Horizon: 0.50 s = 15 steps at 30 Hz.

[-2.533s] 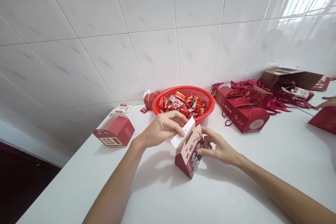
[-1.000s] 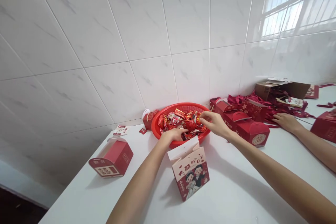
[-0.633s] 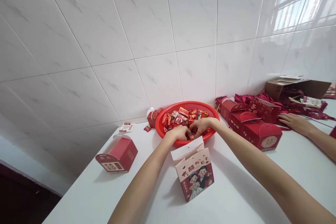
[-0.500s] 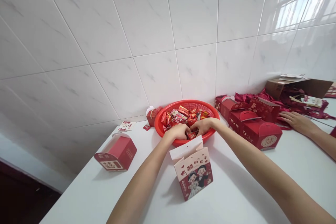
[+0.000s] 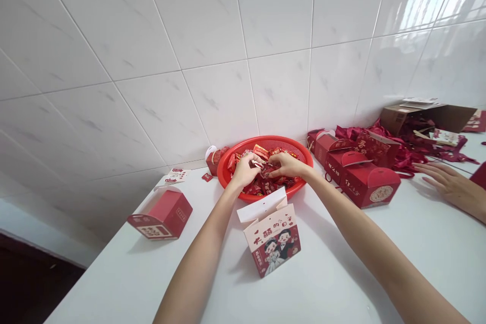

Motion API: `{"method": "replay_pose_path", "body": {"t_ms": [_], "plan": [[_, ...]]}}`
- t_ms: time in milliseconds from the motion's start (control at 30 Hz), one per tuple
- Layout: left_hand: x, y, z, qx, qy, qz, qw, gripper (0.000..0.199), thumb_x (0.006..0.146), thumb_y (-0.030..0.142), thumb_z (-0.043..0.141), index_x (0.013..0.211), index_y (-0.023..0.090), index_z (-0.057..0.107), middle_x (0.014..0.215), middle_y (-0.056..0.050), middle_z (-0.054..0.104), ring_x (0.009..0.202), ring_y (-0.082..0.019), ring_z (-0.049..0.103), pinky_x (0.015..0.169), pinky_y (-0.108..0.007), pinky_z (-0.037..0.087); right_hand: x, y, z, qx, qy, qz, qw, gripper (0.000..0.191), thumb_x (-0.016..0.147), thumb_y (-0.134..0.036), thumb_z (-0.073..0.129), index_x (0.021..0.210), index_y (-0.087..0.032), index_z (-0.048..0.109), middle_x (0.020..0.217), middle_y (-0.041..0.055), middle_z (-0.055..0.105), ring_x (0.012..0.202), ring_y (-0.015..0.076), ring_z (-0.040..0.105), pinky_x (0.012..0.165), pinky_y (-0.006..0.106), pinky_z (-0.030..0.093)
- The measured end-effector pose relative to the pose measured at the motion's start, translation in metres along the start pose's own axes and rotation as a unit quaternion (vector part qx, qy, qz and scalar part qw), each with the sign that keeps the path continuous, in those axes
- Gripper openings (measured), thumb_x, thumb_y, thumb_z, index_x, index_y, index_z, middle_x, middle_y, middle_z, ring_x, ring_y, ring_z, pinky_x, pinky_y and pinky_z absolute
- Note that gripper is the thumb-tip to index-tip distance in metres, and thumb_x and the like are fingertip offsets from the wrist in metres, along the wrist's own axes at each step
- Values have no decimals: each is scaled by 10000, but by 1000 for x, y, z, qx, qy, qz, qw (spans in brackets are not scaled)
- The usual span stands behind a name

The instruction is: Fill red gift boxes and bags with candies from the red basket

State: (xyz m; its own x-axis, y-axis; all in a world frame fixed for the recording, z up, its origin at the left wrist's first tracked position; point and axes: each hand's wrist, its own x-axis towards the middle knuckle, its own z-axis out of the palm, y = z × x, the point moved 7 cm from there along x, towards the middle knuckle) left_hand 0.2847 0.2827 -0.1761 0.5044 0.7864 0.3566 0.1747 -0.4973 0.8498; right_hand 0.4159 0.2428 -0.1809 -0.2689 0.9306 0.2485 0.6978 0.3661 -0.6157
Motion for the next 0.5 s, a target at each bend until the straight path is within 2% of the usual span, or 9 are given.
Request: {"method": "replay_pose_path", "body": {"t_ms": [133,333,500], "plan": [[-2,-2,-3,-29,29,-19,999,200,554,53,531,706,183,536,724,29,560,725,-144,539,678,-245,435,-2,1,-9,40,72,-9,997,323,694,-447,733,694,-190,538,689,-25,536,662,149,468,630,267,320],[-6,-2,3,-68,-1,-65,996,248,543,32,522,741,176,565,758,19,587,700,-133,546,652,-238,440,-4,3,-14,74,122,-16,990,260,724,-407,667,691,-199,515,670,-32,503,645,141,441,617,273,308],[-10,-1,3,-71,-3,-99,993,464,524,6,476,923,171,645,781,19,617,619,-106,514,569,-203,399,-6,4,-17,100,143,-4,985,289,751,-438,619,657,-204,477,631,-45,430,611,129,386,595,277,282]]}}
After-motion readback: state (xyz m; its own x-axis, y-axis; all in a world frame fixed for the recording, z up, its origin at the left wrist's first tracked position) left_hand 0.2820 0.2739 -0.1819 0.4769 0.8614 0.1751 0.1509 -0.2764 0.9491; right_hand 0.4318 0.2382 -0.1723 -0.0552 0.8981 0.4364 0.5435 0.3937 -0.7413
